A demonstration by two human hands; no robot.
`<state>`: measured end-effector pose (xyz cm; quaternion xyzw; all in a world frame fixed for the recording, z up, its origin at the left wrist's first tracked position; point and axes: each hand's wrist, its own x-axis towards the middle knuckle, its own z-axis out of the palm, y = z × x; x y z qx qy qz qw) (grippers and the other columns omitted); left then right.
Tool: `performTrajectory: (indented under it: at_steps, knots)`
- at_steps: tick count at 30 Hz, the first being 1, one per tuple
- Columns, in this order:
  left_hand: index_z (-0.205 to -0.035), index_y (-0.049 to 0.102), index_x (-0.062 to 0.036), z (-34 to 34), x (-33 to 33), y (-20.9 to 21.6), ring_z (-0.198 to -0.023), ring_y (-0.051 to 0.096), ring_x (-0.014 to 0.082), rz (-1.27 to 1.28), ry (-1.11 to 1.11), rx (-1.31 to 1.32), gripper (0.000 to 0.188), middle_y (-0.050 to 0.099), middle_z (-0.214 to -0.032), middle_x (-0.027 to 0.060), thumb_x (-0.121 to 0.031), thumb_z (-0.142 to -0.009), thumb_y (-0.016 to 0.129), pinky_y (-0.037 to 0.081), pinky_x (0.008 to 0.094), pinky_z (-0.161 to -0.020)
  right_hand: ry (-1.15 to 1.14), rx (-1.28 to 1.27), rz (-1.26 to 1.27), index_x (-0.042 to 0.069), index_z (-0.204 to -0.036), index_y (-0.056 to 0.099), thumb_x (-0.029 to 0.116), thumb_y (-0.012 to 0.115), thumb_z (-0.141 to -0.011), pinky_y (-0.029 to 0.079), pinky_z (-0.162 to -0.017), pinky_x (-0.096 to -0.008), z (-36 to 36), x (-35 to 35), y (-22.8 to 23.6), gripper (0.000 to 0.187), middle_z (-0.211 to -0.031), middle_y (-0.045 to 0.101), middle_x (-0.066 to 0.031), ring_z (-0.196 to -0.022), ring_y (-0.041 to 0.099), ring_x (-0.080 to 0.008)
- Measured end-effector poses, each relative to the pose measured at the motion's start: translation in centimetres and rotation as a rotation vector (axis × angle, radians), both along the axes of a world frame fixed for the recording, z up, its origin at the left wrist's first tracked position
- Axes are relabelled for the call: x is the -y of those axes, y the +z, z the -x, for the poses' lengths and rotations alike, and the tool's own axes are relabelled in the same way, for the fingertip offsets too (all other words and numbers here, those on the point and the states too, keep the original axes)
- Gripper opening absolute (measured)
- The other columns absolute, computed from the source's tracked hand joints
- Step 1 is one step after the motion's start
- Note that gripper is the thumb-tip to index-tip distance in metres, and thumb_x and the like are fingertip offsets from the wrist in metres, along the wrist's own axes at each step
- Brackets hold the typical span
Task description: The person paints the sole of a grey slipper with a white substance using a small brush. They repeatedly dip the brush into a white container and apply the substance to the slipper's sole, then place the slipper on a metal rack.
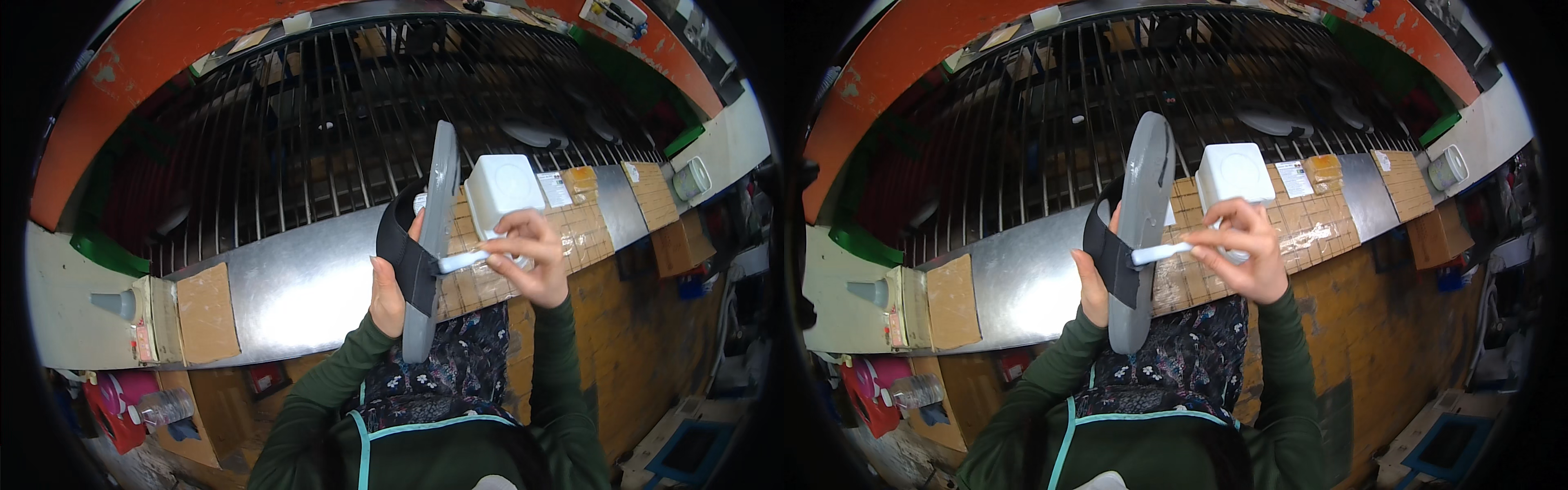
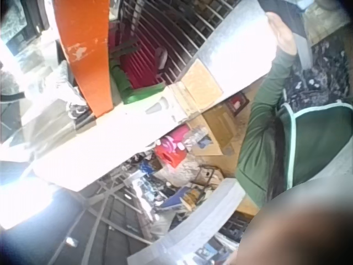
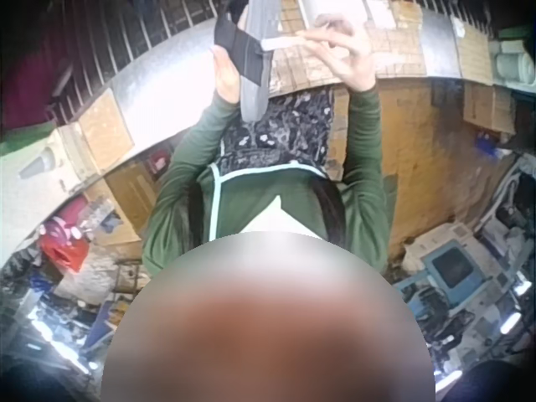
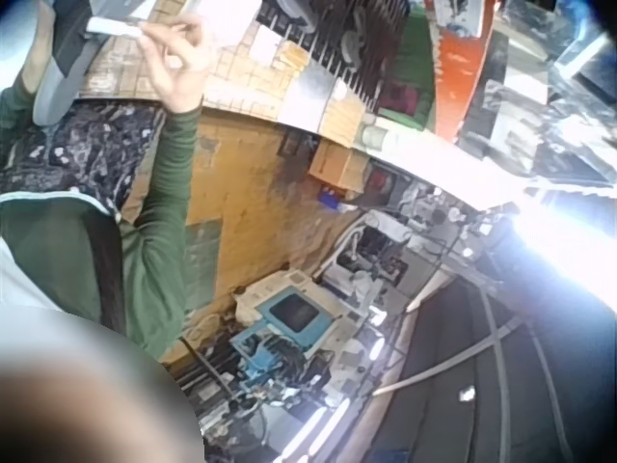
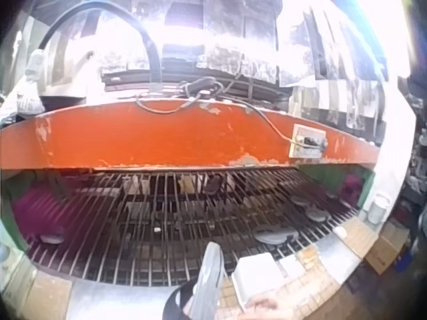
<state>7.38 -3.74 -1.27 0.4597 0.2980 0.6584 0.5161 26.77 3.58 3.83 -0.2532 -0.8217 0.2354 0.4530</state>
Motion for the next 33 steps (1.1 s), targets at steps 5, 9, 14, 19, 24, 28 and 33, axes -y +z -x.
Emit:
performTrajectory:
  at_steps: [5,9,14,19,24,28,33]
  knots:
    - [-0.155,0.014,-0.0077,0.1,1.2,0.4,-0.132,0.041,0.0209,0.132,-0.149,0.334,0.090,0.037,-0.148,0.0132,-0.073,-0.093,0.012,0.036,0.0331,-0.109,-0.356,-0.161,0.005,0.007,-0.098,0.076,0.009,0.075,-0.081,0.042,-0.056,-0.0230,1.2,-1.8,-0.5,0.018,-0.093,0.060,-0.0050,-0.068,0.053,-0.0093]
    - [-0.153,0.020,-0.0077,0.2,1.3,0.4,-0.127,0.046,0.0192,0.235,-0.035,0.482,0.085,0.043,-0.143,0.0115,-0.070,-0.095,0.017,0.038,0.0335,-0.107,-0.184,0.012,0.048,0.011,-0.097,0.077,0.012,0.076,-0.080,0.037,-0.059,-0.0252,2.0,0.3,-1.1,0.017,-0.090,0.061,-0.0022,-0.068,0.052,-0.0098]
    - [-0.143,0.042,-0.0126,0.2,1.0,0.8,-0.108,0.060,0.0195,0.345,0.070,0.684,0.072,0.057,-0.124,0.0092,-0.065,-0.094,0.032,0.052,0.0336,-0.092,-0.035,-0.075,0.164,0.009,-0.098,0.076,0.010,0.074,-0.081,0.040,-0.060,-0.0253,2.0,0.6,-1.7,0.017,-0.092,0.061,-0.0036,-0.073,0.055,-0.0099]
    - [-0.145,0.039,-0.0105,-0.1,0.7,1.1,-0.114,0.057,0.0194,0.287,0.092,0.719,0.072,0.056,-0.127,0.0085,-0.062,-0.096,0.027,0.049,0.0333,-0.094,-0.184,-0.218,0.328,0.003,-0.101,0.074,0.008,0.071,-0.084,0.049,-0.065,-0.0236,3.4,1.1,-3.6,0.018,-0.095,0.059,-0.0062,-0.079,0.059,-0.0127]
    - [-0.152,0.021,-0.0021,0.2,0.0,0.6,-0.131,0.042,0.0187,0.079,0.222,0.358,0.073,0.038,-0.149,0.0116,-0.054,-0.101,0.016,0.033,0.0321,-0.109,0.010,-0.369,0.732,0.000,-0.100,0.073,0.005,0.069,-0.085,0.049,-0.071,-0.0243,3.6,6.1,-5.3,0.016,-0.094,0.057,-0.0059,-0.085,0.058,-0.0139]
    - [-0.151,0.024,0.0010,0.2,-0.2,-0.2,-0.131,0.041,0.0204,0.051,0.348,0.152,0.073,0.038,-0.148,0.0138,-0.051,-0.101,0.015,0.033,0.0337,-0.108,-0.034,-0.300,0.695,-0.002,-0.102,0.072,0.004,0.068,-0.086,0.047,-0.072,-0.0248,3.7,8.1,-5.4,0.017,-0.094,0.057,-0.0063,-0.085,0.058,-0.0136]
    - [-0.148,0.030,0.0061,0.3,0.1,-1.2,-0.115,0.052,0.0150,0.053,0.383,0.030,0.072,0.050,-0.139,0.0141,-0.047,-0.102,0.014,0.040,0.0262,-0.096,-0.172,-0.276,0.588,0.001,-0.102,0.073,0.005,0.071,-0.085,0.044,-0.062,-0.0214,4.4,8.2,-5.4,0.018,-0.092,0.058,-0.0053,-0.080,0.055,-0.0107]
